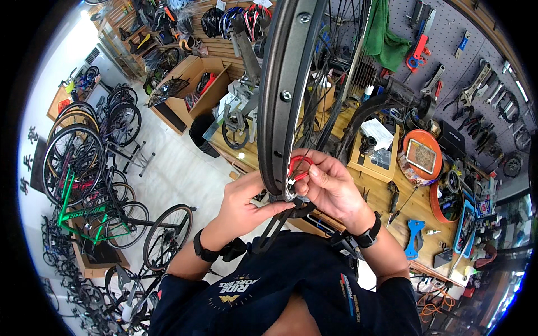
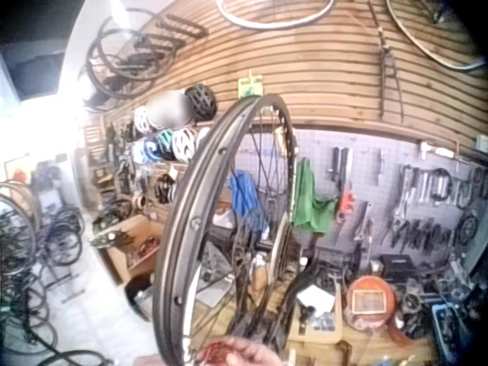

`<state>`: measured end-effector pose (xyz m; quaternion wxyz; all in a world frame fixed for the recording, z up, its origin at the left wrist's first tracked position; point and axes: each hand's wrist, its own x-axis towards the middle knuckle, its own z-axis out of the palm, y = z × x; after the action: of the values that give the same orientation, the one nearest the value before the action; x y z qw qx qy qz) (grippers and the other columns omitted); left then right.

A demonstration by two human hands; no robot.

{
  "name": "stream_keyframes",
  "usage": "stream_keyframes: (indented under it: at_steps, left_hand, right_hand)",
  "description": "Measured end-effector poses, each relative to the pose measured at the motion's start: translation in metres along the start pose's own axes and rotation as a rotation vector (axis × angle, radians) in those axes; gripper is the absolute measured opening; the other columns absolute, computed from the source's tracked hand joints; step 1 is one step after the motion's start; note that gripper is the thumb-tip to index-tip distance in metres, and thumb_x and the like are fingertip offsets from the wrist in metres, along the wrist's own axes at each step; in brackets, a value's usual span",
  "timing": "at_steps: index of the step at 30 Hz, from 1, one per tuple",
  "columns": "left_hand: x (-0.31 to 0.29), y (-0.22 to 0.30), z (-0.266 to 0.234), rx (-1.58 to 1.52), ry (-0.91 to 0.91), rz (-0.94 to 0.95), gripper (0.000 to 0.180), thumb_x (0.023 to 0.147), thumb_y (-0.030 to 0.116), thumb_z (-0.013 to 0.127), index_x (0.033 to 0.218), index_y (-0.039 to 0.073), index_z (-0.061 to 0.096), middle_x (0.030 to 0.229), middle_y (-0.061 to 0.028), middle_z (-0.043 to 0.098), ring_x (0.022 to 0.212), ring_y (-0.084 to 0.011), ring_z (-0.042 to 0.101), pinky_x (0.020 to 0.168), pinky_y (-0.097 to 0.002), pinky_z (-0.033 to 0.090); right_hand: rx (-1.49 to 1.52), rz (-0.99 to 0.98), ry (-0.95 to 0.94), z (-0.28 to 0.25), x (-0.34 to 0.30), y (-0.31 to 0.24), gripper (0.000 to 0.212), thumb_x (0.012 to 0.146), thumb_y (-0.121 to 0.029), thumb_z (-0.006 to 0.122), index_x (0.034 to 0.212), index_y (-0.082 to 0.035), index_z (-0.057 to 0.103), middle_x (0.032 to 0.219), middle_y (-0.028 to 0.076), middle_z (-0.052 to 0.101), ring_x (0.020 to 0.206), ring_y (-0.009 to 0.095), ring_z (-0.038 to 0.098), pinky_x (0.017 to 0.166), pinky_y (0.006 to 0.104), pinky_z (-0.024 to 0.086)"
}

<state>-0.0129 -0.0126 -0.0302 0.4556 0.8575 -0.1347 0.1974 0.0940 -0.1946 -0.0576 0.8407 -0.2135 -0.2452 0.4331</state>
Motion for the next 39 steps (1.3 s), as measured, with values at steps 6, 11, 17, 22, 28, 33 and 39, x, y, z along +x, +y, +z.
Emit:
stream_keyframes:
  at_steps: [6,11,17,22,28,33,39]
  left_hand:
    - [0.0,-0.006,0.0,-0.013,-0.019,0.016,0.035,0.07,0.013,0.086,0.1,0.003,0.069,0.089,-0.0107,0.07,0.079,-0.0283,0.068,0.069,-0.034,0.052]
    - [0.003,-0.003,-0.001,-0.04,0.001,0.029,0.034,0.07,0.012,0.086,0.098,0.003,0.068,0.087,-0.0111,0.068,0.077,-0.0273,0.067,0.067,-0.0339,0.052]
    - [0.001,-0.008,-0.001,-0.039,0.029,0.061,0.029,0.07,0.016,0.086,0.09,0.003,0.069,0.08,-0.0091,0.066,0.071,-0.0273,0.065,0.062,-0.0332,0.051]
    - [0.006,-0.01,-0.003,-0.046,0.034,0.114,0.03,0.07,0.02,0.086,0.084,0.003,0.067,0.077,-0.0087,0.064,0.069,-0.0277,0.064,0.06,-0.0342,0.049]
    - [0.006,-0.015,-0.005,-0.03,-0.017,0.092,0.031,0.071,0.023,0.086,0.084,0.003,0.066,0.074,-0.0089,0.062,0.067,-0.0289,0.063,0.058,-0.035,0.048]
    - [0.004,-0.021,-0.003,-0.013,-0.088,0.093,0.029,0.074,0.023,0.083,0.09,0.003,0.068,0.081,-0.0101,0.064,0.072,-0.0301,0.064,0.061,-0.0354,0.049]
    - [0.015,0.002,-0.012,-0.011,-0.058,0.061,0.036,0.074,0.022,0.083,0.103,0.007,0.068,0.089,-0.0114,0.067,0.079,-0.0308,0.065,0.068,-0.0359,0.051]
  right_hand:
    - [-0.061,0.025,-0.038,-0.008,0.004,-0.003,0.042,0.095,-0.015,0.064,0.132,0.002,0.051,0.123,0.018,0.061,0.091,0.014,0.063,0.083,0.0255,0.053]
    - [-0.063,0.093,-0.085,-0.022,0.007,-0.006,0.049,0.093,-0.014,0.067,0.134,0.003,0.048,0.123,0.017,0.06,0.084,0.014,0.063,0.076,0.0255,0.053]
    - [-0.008,0.095,-0.023,-0.022,0.008,0.008,0.056,0.088,-0.019,0.072,0.133,0.004,0.048,0.111,0.014,0.066,0.083,0.019,0.068,0.077,0.0289,0.056]
    - [-0.034,-0.023,-0.042,-0.042,0.009,0.02,0.052,0.088,-0.016,0.072,0.132,0.002,0.05,0.116,0.016,0.062,0.107,0.027,0.062,0.085,0.0388,0.056]
    - [-0.25,-0.183,0.075,-0.032,0.015,0.026,0.023,0.089,-0.014,0.071,0.106,0.0,0.065,0.096,0.013,0.067,0.095,0.023,0.067,0.08,0.0339,0.057]
    - [-0.47,-0.043,0.322,0.008,0.002,0.011,0.031,0.095,-0.017,0.065,0.113,0.006,0.055,0.091,0.008,0.068,0.069,0.013,0.066,0.064,0.0234,0.054]
    - [-0.559,-0.09,0.48,-0.014,-0.002,0.003,0.031,0.099,-0.013,0.058,0.12,0.007,0.049,0.101,0.012,0.067,0.075,0.013,0.062,0.069,0.025,0.052]
